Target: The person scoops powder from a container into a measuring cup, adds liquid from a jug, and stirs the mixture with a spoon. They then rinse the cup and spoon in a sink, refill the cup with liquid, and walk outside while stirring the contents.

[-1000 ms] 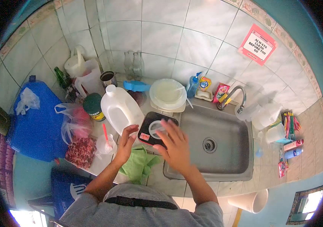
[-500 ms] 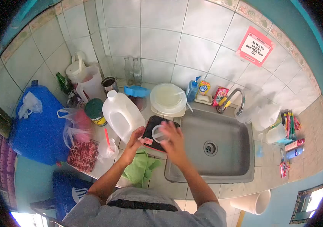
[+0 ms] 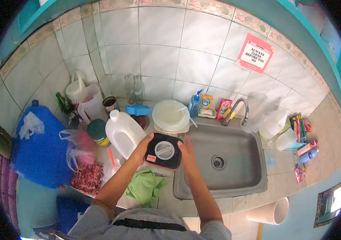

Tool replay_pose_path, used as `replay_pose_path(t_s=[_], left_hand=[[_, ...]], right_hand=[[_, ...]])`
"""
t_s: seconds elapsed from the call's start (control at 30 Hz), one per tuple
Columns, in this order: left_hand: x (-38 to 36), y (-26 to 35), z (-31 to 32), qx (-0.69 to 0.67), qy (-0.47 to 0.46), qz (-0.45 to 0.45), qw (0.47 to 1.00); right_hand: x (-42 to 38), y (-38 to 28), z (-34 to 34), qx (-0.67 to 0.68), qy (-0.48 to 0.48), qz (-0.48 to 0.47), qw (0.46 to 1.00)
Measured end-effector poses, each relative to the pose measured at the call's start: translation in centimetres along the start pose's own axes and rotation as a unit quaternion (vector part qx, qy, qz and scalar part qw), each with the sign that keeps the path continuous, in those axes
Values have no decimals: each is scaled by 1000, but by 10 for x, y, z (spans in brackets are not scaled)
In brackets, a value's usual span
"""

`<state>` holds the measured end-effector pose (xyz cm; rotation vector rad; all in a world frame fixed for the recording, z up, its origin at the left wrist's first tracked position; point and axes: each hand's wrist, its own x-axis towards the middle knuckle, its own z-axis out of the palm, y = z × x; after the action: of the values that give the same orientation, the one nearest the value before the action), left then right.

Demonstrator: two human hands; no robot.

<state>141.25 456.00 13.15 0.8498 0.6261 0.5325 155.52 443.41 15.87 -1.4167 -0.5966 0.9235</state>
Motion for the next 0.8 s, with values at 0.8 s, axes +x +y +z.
replay_pose_path(t_s=[0.8], left_hand=[[-78, 6, 34, 132, -107, 124, 978]], right_hand=[[-70, -7, -19, 69, -98, 67, 991]])
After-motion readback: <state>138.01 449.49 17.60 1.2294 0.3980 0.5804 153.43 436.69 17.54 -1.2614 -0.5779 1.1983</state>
